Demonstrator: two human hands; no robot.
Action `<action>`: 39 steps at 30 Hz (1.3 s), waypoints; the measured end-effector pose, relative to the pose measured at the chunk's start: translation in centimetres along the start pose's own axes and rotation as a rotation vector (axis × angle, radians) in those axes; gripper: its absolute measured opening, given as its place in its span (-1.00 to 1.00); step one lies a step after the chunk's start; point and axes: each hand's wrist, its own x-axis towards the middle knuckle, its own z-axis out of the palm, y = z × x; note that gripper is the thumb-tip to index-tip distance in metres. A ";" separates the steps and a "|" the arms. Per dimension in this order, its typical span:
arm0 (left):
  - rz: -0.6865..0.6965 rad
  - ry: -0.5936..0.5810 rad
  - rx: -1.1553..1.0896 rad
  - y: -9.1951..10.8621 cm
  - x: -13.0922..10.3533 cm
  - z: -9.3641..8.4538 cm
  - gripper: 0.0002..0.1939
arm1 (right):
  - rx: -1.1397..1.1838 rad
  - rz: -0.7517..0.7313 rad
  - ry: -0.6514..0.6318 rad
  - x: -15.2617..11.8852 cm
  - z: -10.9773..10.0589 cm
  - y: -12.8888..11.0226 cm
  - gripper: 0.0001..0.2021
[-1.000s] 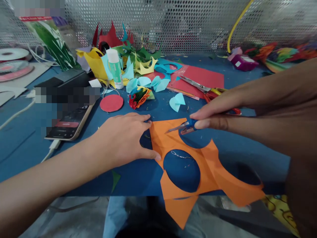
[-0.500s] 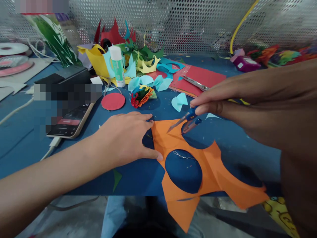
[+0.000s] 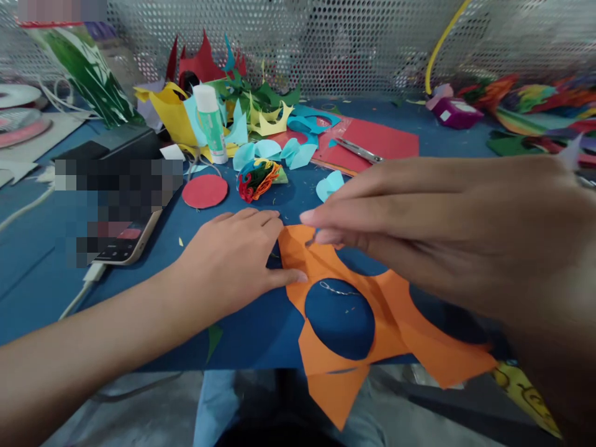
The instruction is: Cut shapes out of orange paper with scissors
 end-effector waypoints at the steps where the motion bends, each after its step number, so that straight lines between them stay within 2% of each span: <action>1: 0.007 0.012 0.006 0.1 0.0 -0.1 -0.41 | -0.035 -0.085 0.013 0.1 0.2 0.0 -0.81; 3: 0.021 0.063 0.032 0.2 -0.1 -0.2 -0.37 | -0.104 -0.209 0.036 0.2 0.3 0.0 -0.80; 5: 0.040 0.128 0.066 0.4 -0.2 -0.3 -0.44 | -0.130 -0.228 0.021 0.4 0.4 0.3 -0.81; 7: 0.108 0.160 0.068 0.7 -0.3 -0.4 -0.63 | -0.116 -0.187 -0.018 0.5 0.3 0.8 -0.84; 9: 0.258 0.146 0.046 1.1 -0.3 -0.2 -0.75 | -0.079 -0.092 -0.024 0.5 0.2 1.4 -0.84; 12: 0.527 0.142 -0.015 1.6 -0.3 0.3 -0.73 | -0.014 0.050 0.023 0.5 0.0 2.5 -0.87; 14: 0.621 0.167 -0.060 1.9 -0.3 0.6 -0.69 | 0.022 0.110 0.041 0.5 -0.2 3.2 -0.88; 19: 0.597 0.189 -0.092 2.1 -0.5 0.9 -0.66 | 0.093 0.146 0.010 0.5 -1.0 3.5 -0.90; 24: 0.603 0.199 -0.057 2.5 -0.7 0.6 -0.66 | -0.069 0.152 0.014 0.2 -1.7 2.1 -0.90; 30: 0.611 0.158 -0.001 3.0 -1.2 0.6 -0.66 | -0.194 -0.068 -0.011 -0.1 -1.7 1.1 -0.75; 33: 0.605 0.166 -0.004 3.0 -1.3 0.6 -0.67 | -0.274 -0.131 -0.031 -0.2 -1.5 0.9 -0.70; 36: 0.578 0.180 -0.083 2.8 -1.2 0.8 -0.69 | -0.273 -0.132 -0.036 -0.2 -1.4 0.9 -0.71; 39: 0.473 0.174 -0.240 2.4 -0.9 1.2 -0.73 | -0.245 -0.045 0.058 0.1 -1.8 1.4 -0.82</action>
